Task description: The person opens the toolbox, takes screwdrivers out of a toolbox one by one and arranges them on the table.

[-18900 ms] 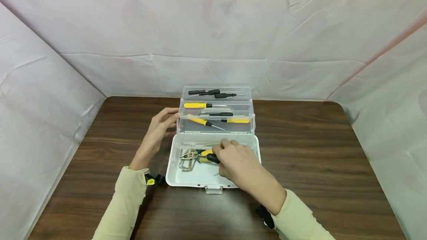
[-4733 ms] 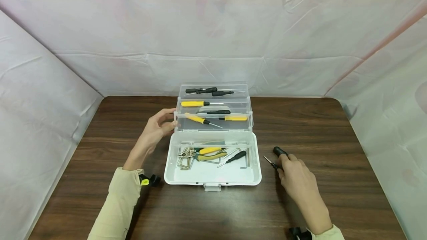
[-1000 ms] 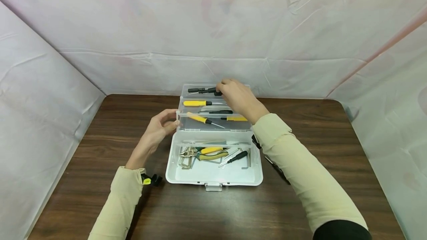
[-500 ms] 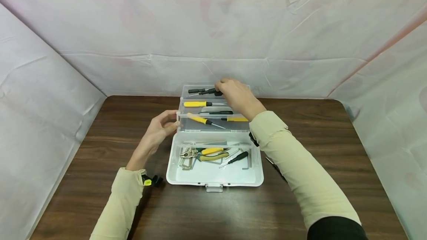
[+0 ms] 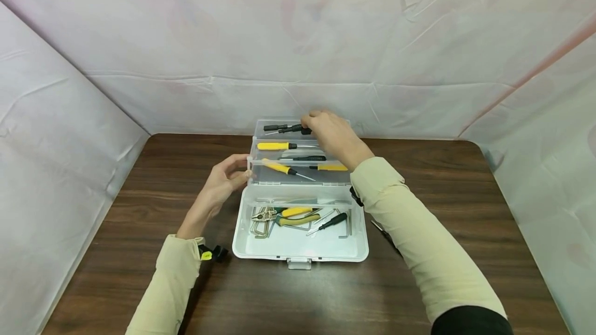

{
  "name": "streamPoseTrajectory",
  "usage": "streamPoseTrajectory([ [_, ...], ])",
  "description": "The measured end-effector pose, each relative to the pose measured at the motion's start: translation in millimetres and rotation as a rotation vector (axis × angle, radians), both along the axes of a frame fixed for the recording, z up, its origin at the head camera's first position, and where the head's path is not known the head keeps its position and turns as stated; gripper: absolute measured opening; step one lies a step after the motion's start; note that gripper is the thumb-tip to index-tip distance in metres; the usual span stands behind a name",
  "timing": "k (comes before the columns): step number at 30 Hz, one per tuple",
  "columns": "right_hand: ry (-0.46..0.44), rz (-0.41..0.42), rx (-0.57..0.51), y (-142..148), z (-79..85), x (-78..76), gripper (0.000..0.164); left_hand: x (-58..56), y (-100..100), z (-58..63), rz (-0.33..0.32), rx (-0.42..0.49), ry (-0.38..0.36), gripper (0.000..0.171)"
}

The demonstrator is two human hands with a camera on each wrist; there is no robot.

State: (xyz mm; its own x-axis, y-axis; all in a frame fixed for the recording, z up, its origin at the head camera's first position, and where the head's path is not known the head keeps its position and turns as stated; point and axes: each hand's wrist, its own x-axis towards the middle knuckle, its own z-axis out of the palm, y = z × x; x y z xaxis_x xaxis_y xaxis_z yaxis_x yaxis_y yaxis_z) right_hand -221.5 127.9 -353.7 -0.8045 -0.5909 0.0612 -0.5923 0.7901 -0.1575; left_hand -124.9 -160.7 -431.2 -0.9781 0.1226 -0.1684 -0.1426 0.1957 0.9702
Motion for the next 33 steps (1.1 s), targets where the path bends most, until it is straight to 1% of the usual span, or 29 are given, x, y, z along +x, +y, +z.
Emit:
streamPoseTrajectory([
  [6, 0.003, -0.005, -0.008, 0.4, 1.7, 1.0, 0.027, -1.3, -0.5, -0.7, -0.004, -0.002, 0.007, 0.049],
  [13, 0.021, 0.0, -0.04, 1.4, 6.9, 2.0, 0.027, -1.8, -0.5, -1.8, 0.003, -0.04, 0.006, 0.048],
  [21, 0.024, 0.001, -0.039, 3.5, 16.3, 1.9, 0.025, -2.7, -1.5, -2.5, -0.003, -0.03, 0.027, 0.046],
  [26, 0.024, -0.026, -0.038, 9.3, 21.5, 0.6, 0.024, -3.0, -1.9, -2.7, -0.004, -0.024, 0.022, 0.047],
  [33, 0.028, -0.073, -0.088, 26.8, 24.5, -0.3, 0.02, -3.3, -1.0, -1.6, -0.004, -0.034, 0.017, 0.047],
])
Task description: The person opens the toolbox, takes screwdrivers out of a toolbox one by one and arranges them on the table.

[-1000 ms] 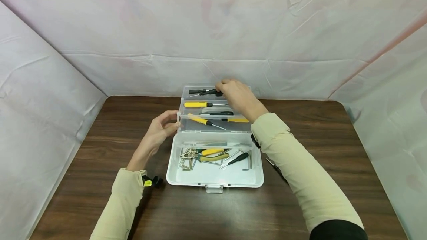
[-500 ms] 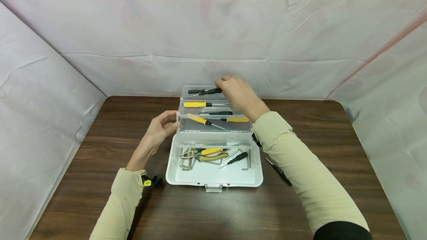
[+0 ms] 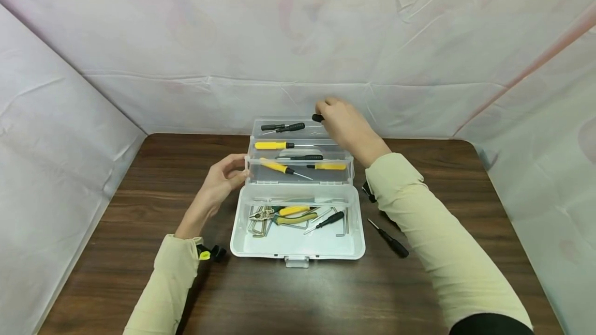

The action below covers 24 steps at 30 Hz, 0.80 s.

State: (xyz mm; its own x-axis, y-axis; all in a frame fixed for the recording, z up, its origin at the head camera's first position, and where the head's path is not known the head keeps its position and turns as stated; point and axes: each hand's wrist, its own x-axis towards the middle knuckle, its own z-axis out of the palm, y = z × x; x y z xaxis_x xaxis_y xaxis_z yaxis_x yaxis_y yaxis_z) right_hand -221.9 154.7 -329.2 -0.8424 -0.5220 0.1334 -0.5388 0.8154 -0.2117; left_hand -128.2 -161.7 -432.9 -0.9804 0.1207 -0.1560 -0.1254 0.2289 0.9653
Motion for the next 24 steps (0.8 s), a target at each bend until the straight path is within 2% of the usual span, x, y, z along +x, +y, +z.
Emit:
streamPoseTrajectory([
  [13, 0.023, -0.047, -0.029, 28.7, -4.8, 2.6, 0.02, -0.8, 1.3, 0.2, 0.01, 0.009, 0.007, 0.047],
  [24, -0.005, -0.112, -0.051, 55.4, -13.0, 6.7, 0.018, -1.6, 1.8, -1.4, 0.012, 0.019, 0.014, 0.046],
])
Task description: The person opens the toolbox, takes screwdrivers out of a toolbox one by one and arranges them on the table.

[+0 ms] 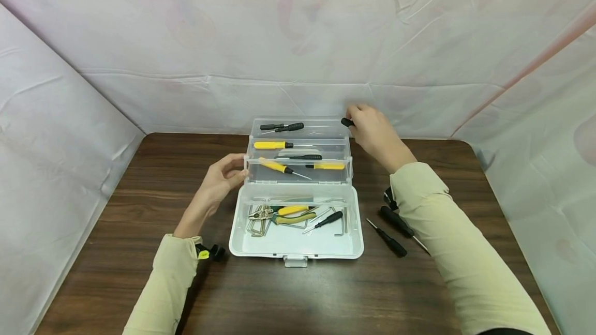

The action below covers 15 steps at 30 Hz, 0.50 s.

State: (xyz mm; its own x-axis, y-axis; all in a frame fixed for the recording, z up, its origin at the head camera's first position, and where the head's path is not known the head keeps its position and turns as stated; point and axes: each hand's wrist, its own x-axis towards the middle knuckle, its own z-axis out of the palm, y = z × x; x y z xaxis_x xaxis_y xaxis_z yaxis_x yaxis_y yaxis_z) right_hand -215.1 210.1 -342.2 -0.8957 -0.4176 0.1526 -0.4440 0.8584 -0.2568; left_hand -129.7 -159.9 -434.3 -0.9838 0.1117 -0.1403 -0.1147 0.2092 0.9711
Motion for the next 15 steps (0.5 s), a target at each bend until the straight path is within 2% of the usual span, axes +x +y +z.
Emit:
streamPoseTrajectory([
  [8, -0.027, -0.046, -0.002, 17.5, -9.7, 3.9, 0.017, 0.7, 0.5, -0.1, -0.001, -0.004, -0.004, 0.046],
  [15, -0.017, -0.035, 0.017, 29.2, -23.2, 11.0, 0.018, 0.6, 1.2, 0.3, 0.0, -0.004, -0.012, 0.046],
])
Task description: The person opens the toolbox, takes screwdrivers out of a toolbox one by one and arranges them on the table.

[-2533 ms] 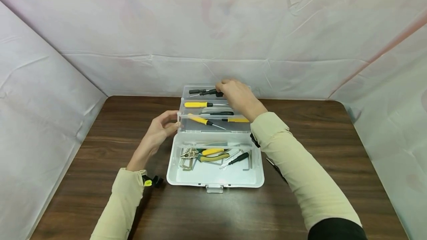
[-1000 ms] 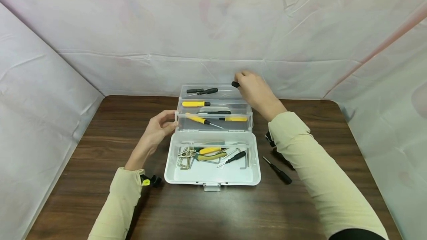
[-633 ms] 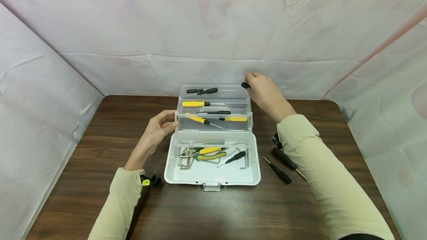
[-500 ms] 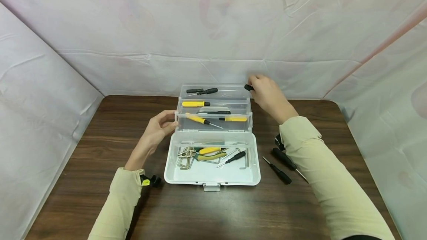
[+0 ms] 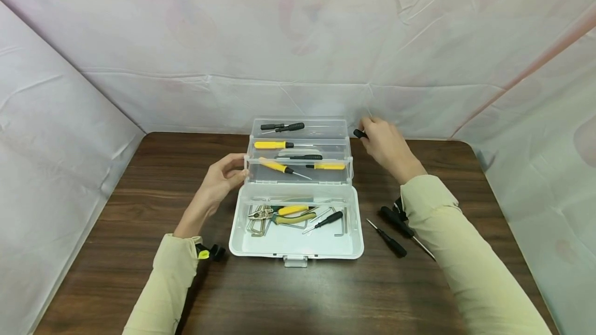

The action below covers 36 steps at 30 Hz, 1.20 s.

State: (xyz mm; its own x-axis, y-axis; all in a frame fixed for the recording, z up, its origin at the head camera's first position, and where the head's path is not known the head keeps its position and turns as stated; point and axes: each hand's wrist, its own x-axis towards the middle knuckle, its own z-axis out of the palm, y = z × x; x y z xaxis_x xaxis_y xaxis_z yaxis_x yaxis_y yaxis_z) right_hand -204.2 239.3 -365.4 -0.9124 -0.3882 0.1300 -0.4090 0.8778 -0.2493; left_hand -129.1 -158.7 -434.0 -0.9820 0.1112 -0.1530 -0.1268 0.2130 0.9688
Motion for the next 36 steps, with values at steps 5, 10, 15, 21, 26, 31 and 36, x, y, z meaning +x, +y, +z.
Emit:
streamPoseTrajectory([
  [5, -0.011, 0.021, -0.004, 7.4, -11.0, 6.6, 0.016, 0.0, 0.2, 0.0, -0.001, -0.004, -0.002, 0.046],
  [10, -0.066, -0.013, -0.013, 15.6, -19.5, 12.8, 0.018, -0.1, 0.9, 0.6, -0.008, 0.001, -0.002, 0.047],
  [15, -0.145, -0.062, -0.015, 23.9, -28.6, 19.7, 0.02, 0.3, 1.1, 0.9, -0.007, 0.002, -0.007, 0.047],
  [21, -0.181, -0.071, -0.001, 33.5, -40.3, 27.0, 0.024, 1.3, 0.3, 2.1, -0.004, -0.002, -0.005, 0.047],
  [26, -0.202, -0.081, -0.003, 39.8, -50.1, 32.7, 0.023, 1.0, 0.5, 1.6, -0.002, -0.004, -0.002, 0.047],
  [31, -0.238, -0.104, 0.012, 44.3, -60.0, 38.4, 0.023, 0.8, 0.5, 1.3, -0.008, -0.013, -0.002, 0.047],
  [36, -0.244, -0.106, 0.014, 46.8, -67.3, 41.3, 0.023, 0.8, -0.4, 1.2, -0.009, -0.009, -0.001, 0.047],
])
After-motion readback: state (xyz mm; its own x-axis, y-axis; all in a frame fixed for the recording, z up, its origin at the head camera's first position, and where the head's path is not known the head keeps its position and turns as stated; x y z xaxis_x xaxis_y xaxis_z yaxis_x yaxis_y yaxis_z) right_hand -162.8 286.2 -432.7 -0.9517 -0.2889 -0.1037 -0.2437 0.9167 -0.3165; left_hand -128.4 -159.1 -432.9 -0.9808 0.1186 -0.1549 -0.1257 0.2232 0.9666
